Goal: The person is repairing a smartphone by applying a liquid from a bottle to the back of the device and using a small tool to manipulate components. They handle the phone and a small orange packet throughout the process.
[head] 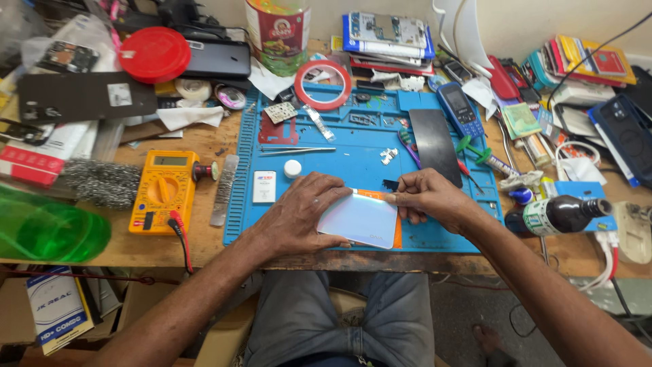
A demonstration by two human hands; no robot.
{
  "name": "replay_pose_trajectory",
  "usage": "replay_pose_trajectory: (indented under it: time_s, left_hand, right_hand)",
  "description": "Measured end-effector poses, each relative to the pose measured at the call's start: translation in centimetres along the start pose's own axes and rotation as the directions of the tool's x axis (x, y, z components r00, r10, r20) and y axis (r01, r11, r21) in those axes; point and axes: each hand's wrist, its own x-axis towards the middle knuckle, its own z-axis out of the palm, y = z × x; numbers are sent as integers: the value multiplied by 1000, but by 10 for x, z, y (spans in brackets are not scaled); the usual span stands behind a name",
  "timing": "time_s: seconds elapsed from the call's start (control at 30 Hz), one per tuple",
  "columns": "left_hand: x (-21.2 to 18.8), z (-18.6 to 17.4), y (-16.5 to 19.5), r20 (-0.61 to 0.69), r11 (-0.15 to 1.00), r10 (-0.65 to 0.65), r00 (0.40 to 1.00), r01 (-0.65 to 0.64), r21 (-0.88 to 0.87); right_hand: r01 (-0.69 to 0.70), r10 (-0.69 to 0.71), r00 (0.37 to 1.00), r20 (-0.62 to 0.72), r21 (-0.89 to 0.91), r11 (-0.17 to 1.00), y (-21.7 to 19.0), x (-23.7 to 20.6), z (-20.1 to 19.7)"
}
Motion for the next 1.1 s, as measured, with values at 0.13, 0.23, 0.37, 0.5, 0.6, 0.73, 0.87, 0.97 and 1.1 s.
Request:
replay_pose_trajectory:
  time_s: [0.13, 0.23, 0.37, 0.5, 0.6, 0.73, 0.87, 0.97, 1.1]
  left_hand:
    - [2, -1, 2, 5, 999, -19, 1000, 19, 32]
    - [1, 0, 2, 8, 998, -34, 999, 34, 50]
    - [2, 3, 1, 32, 997, -55, 998, 53, 49]
    - [2, 5, 0, 23, 998, -50, 998, 49, 37]
    - [1, 6, 0, 24, 998, -51, 998, 50, 38]
    - [1, 7, -1, 25, 998, -44, 999, 43, 35]
    - [1, 6, -2, 34, 998, -56, 998, 55, 31]
    - [3, 7, -4, 26, 998, -42, 999, 41, 45]
    - [1, 9, -4, 32, 998, -52, 998, 50, 48]
  right_hand:
    - [-33, 33, 999, -4, -45, 998, -7, 2, -7]
    - [-35, 35, 999, -6, -36, 999, -2, 8, -8]
    - [59, -60, 998, -36, -17, 998, 7, 14, -5]
    - [74, -77, 994, -73, -45, 996, 10, 18, 2]
    - [97, -100, 992, -79, -45, 994, 9, 18, 5]
    - [90, -97, 990, -107, -69, 994, 7, 13, 8]
    - [70, -80, 991, -111, -88, 994, 2, 9, 6]
    - [27, -35, 996, -76, -106, 994, -1, 12, 2]
    - [23, -34, 997, -74, -142, 990, 1, 18, 2]
